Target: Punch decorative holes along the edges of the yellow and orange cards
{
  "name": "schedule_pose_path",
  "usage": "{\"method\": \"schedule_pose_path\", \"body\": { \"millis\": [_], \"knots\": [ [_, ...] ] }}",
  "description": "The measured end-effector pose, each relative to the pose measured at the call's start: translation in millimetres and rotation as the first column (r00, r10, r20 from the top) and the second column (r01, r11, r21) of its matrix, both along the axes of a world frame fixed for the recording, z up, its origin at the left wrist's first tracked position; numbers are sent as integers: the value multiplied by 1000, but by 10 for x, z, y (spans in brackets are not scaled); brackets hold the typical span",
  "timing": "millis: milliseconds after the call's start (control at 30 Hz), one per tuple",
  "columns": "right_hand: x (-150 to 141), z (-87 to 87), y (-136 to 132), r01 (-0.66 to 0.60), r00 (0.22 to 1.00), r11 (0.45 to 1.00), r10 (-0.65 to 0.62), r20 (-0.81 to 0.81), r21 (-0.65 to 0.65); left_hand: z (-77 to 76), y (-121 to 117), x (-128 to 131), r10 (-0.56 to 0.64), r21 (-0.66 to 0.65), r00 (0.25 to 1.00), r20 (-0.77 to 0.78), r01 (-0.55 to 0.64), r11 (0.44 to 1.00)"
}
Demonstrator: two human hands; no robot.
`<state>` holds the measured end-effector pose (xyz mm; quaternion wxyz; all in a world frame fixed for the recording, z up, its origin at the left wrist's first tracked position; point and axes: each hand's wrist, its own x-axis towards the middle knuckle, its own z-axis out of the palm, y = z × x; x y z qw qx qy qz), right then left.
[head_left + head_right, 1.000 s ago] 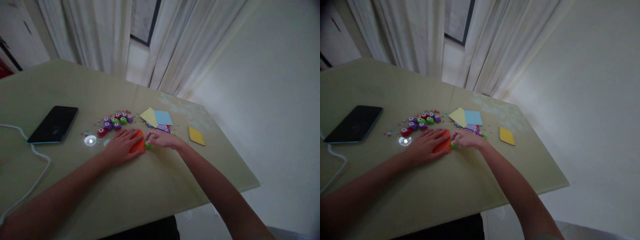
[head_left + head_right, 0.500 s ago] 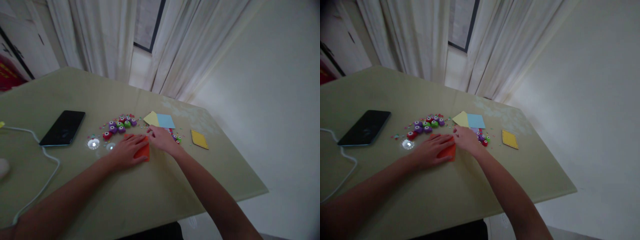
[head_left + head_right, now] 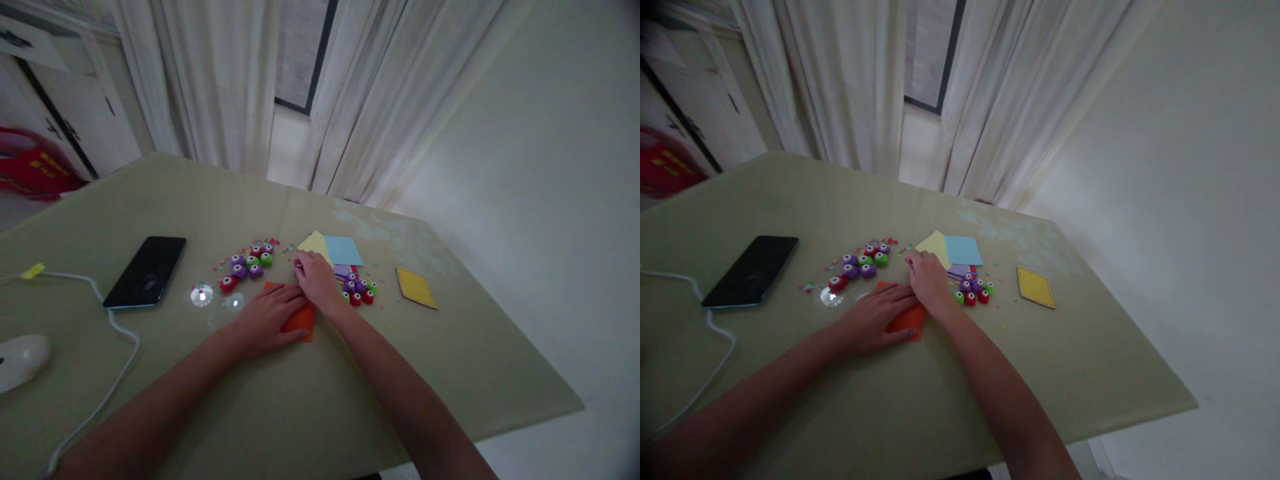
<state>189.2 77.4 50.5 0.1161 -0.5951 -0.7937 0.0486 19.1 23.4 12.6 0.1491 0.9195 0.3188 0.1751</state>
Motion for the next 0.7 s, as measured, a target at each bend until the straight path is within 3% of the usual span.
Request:
{"method": "schedule_pose_path", "body": {
  "millis": [167, 300, 433, 567, 700],
  "knots": [
    [393, -101, -467, 68, 997, 998, -68, -31, 5, -87, 15, 21, 58, -7, 998, -29, -58, 998],
    [572, -155, -719, 52, 994, 999, -52, -99, -2, -137, 21, 24, 162, 14, 985, -53, -162, 987],
    [599, -139, -734, 43, 964, 997, -58, -259, -65, -152, 31, 7, 250, 49, 965, -78, -247, 968],
    [568, -124, -727, 51, 876, 983, -130, -464, -179, -168, 34, -10, 281, 82, 957, -75, -275, 958],
    [549, -164, -744, 29, 808, 986, -122, -577, -167, -170, 26, -17, 273, 86, 960, -65, -267, 960]
  ]
}}
